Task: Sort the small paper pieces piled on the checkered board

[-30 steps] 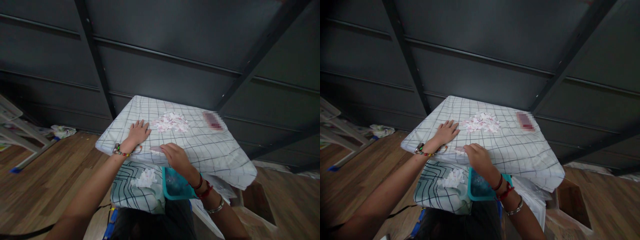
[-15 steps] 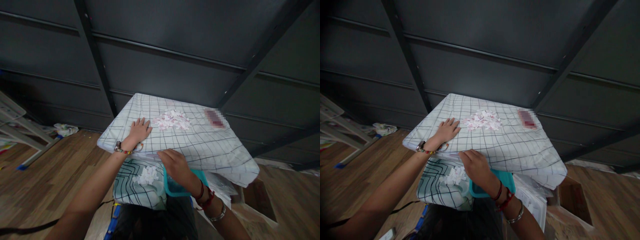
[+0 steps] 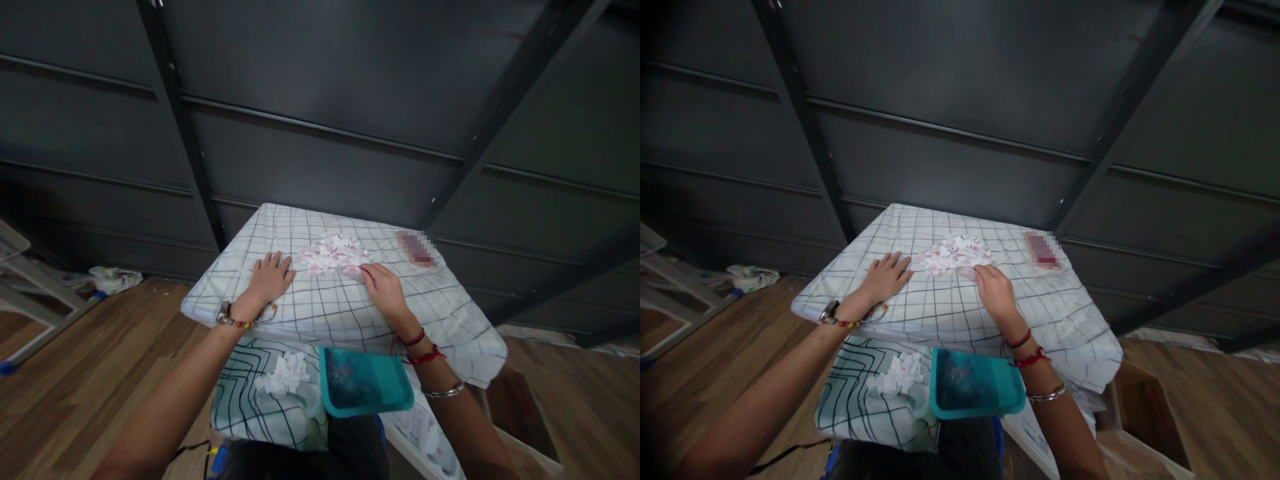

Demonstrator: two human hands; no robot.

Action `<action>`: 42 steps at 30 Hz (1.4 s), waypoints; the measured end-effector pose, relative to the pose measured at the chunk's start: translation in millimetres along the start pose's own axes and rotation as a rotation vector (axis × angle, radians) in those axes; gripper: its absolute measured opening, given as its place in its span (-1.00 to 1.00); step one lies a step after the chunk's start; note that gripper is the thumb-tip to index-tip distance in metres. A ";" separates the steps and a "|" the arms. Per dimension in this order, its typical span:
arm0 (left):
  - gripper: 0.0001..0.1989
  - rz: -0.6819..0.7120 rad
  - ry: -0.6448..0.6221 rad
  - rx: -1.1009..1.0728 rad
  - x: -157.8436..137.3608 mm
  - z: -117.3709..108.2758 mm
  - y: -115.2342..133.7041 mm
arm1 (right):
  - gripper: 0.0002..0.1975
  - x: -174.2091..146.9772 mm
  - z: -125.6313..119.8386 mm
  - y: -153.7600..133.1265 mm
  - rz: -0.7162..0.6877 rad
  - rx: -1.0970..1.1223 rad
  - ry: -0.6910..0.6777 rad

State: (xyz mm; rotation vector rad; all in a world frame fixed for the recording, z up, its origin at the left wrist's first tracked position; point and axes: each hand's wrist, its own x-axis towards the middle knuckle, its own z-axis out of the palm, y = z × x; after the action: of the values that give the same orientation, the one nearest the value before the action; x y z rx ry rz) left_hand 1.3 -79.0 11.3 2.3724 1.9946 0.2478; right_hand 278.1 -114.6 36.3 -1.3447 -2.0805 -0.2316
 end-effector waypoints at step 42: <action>-0.43 0.003 -0.015 0.043 -0.2 -3.0 0.2 | -0.68 -0.5 18.5 35.8 0.063 -0.081 0.029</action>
State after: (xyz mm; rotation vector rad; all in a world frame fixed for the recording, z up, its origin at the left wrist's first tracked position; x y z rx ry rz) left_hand 1.0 -79.5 14.3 2.3955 2.0096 0.1883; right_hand 301.6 -89.8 14.8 -1.4440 -2.0201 -0.3092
